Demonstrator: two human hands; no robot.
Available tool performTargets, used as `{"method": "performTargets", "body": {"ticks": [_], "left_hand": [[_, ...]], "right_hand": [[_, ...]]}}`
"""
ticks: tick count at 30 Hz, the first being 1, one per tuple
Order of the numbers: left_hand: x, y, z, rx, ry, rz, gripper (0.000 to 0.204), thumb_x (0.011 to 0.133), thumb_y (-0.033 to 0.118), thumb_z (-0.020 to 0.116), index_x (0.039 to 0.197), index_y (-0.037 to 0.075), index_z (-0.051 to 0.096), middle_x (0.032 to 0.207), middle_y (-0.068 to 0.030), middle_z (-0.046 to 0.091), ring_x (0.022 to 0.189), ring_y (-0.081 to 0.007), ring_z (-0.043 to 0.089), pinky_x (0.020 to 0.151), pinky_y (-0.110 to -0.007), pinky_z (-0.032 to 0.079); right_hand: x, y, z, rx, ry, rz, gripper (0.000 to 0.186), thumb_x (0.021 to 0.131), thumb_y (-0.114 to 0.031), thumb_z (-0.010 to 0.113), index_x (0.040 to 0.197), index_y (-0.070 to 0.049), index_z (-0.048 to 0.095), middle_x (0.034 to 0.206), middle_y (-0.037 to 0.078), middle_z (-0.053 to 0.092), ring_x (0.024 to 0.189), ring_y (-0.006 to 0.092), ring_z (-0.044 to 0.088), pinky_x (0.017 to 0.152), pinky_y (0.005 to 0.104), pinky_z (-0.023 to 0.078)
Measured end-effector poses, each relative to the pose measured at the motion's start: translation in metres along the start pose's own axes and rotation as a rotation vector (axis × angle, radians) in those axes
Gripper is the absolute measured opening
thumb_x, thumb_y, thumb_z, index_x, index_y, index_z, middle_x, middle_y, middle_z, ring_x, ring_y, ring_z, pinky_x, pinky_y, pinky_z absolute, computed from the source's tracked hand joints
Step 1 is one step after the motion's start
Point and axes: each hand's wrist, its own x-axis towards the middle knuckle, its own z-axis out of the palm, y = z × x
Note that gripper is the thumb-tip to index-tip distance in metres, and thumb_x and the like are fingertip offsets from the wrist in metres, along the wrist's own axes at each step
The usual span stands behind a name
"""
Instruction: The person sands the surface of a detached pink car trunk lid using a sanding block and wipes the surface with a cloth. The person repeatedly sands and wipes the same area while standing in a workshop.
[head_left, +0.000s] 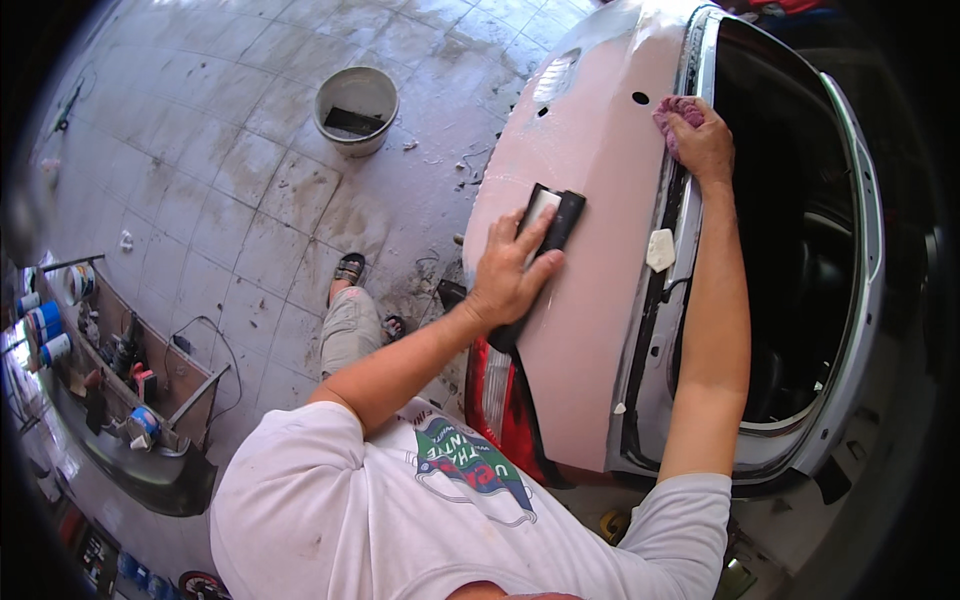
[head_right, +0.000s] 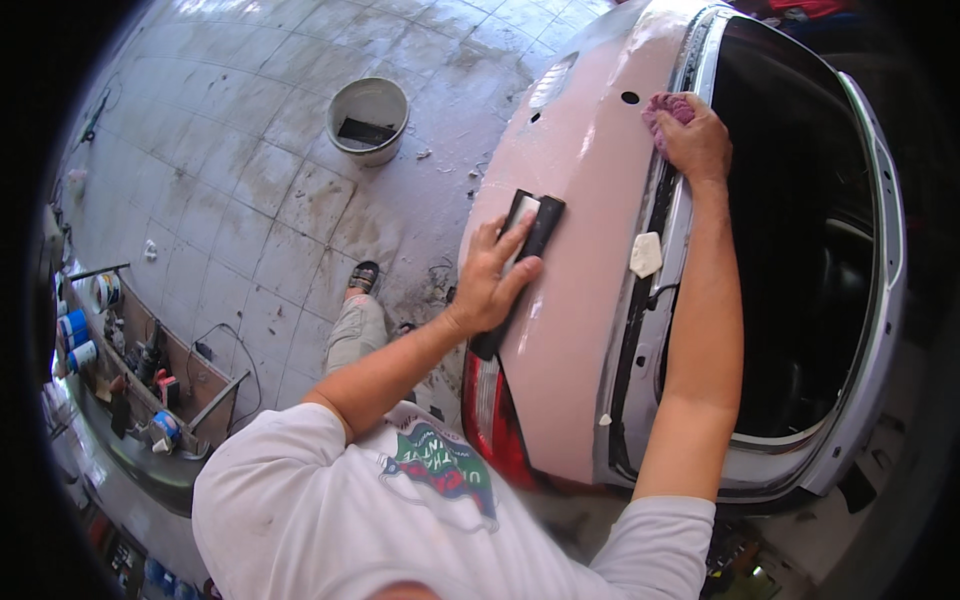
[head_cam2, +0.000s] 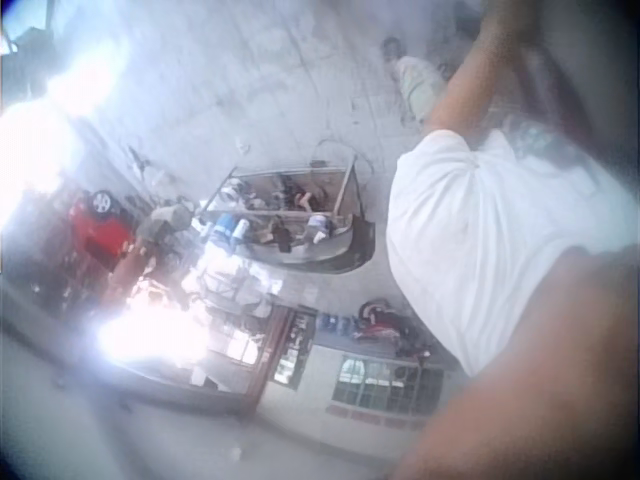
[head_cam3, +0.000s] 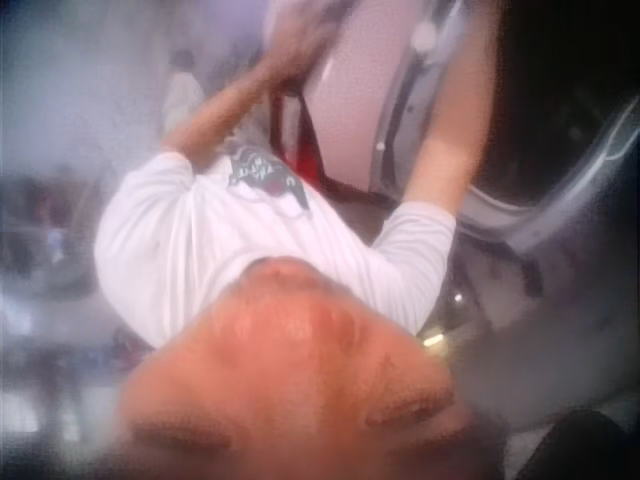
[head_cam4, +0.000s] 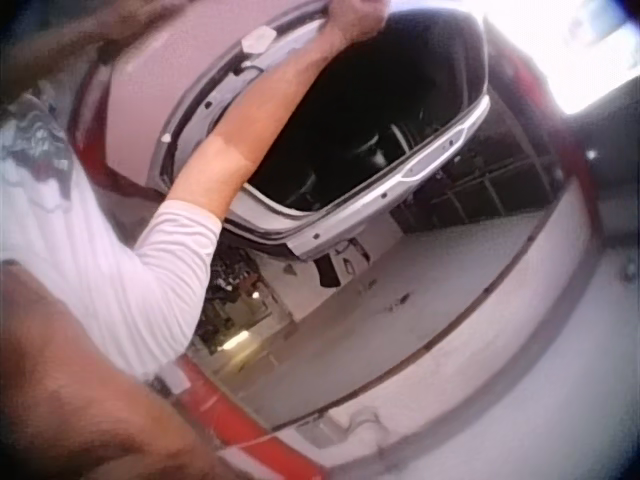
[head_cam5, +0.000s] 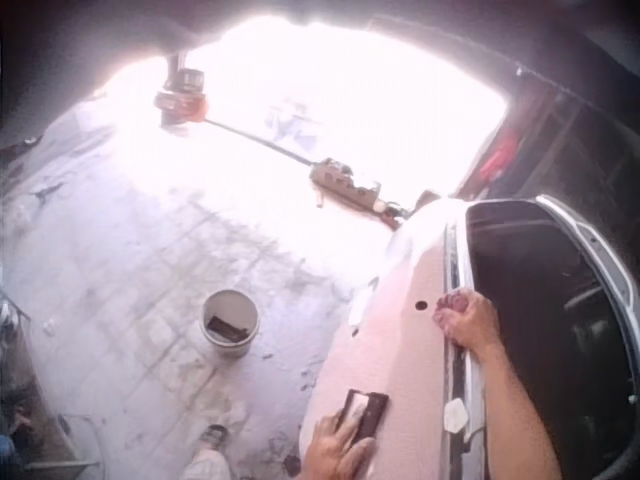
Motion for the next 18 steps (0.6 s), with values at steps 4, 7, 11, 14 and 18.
{"method": "performTargets", "body": {"ticks": [4, 7, 11, 14, 18], "left_hand": [[0.110, -0.117, 0.024, 0.101, 0.056, 0.073, 0.024, 0.105, 0.019, 0.060, 0.119, 0.013, 0.078, 0.154, -0.0212, 0.060, 0.120, -0.0476, 0.062, 0.105, -0.053, 0.050], [0.170, -0.219, 0.034, 0.352, 0.130, 0.036, 0.029, 0.106, 0.024, 0.059, 0.128, 0.013, 0.074, 0.152, -0.0209, 0.061, 0.104, -0.0471, 0.065, 0.094, -0.056, 0.054], [0.108, -0.174, 0.052, 0.432, 0.056, 0.060, 0.043, 0.107, 0.033, 0.059, 0.144, 0.012, 0.066, 0.144, -0.0260, 0.062, 0.112, -0.0486, 0.060, 0.098, -0.056, 0.050], [0.068, -0.073, 0.031, -0.004, -0.018, -0.283, 0.062, 0.104, 0.043, 0.063, 0.156, 0.010, 0.057, 0.136, -0.0306, 0.054, 0.127, -0.0497, 0.051, 0.108, -0.055, 0.042], [0.225, -0.026, 0.051, -0.029, -0.032, -0.253, 0.064, 0.106, 0.050, 0.056, 0.155, 0.010, 0.056, 0.139, -0.0348, 0.051, 0.127, -0.0529, 0.050, 0.109, -0.057, 0.043]], "right_hand": [[-0.005, -0.010, -0.007, 0.023, -0.008, 0.027, 0.037, 0.088, -0.044, 0.081, 0.119, -0.024, 0.078, 0.109, 0.011, 0.081, 0.102, 0.0339, 0.078, 0.092, 0.0448, 0.061], [0.015, -0.042, -0.004, 0.138, -0.054, -0.026, 0.034, 0.088, -0.041, 0.083, 0.116, -0.022, 0.079, 0.110, 0.008, 0.081, 0.101, 0.0313, 0.078, 0.093, 0.0427, 0.061], [0.036, -0.011, -0.002, 0.136, -0.033, 0.039, 0.032, 0.087, -0.039, 0.084, 0.113, -0.022, 0.080, 0.110, 0.007, 0.081, 0.101, 0.0309, 0.078, 0.091, 0.0415, 0.061], [0.024, -0.002, -0.004, 0.068, -0.016, 0.095, 0.031, 0.087, -0.038, 0.084, 0.112, -0.021, 0.079, 0.111, 0.006, 0.080, 0.102, 0.0312, 0.077, 0.090, 0.0415, 0.061], [0.032, -0.025, -0.003, 0.065, 0.008, 0.015, 0.029, 0.087, -0.036, 0.083, 0.112, -0.021, 0.079, 0.112, 0.003, 0.078, 0.102, 0.0313, 0.075, 0.090, 0.0436, 0.061]]}}
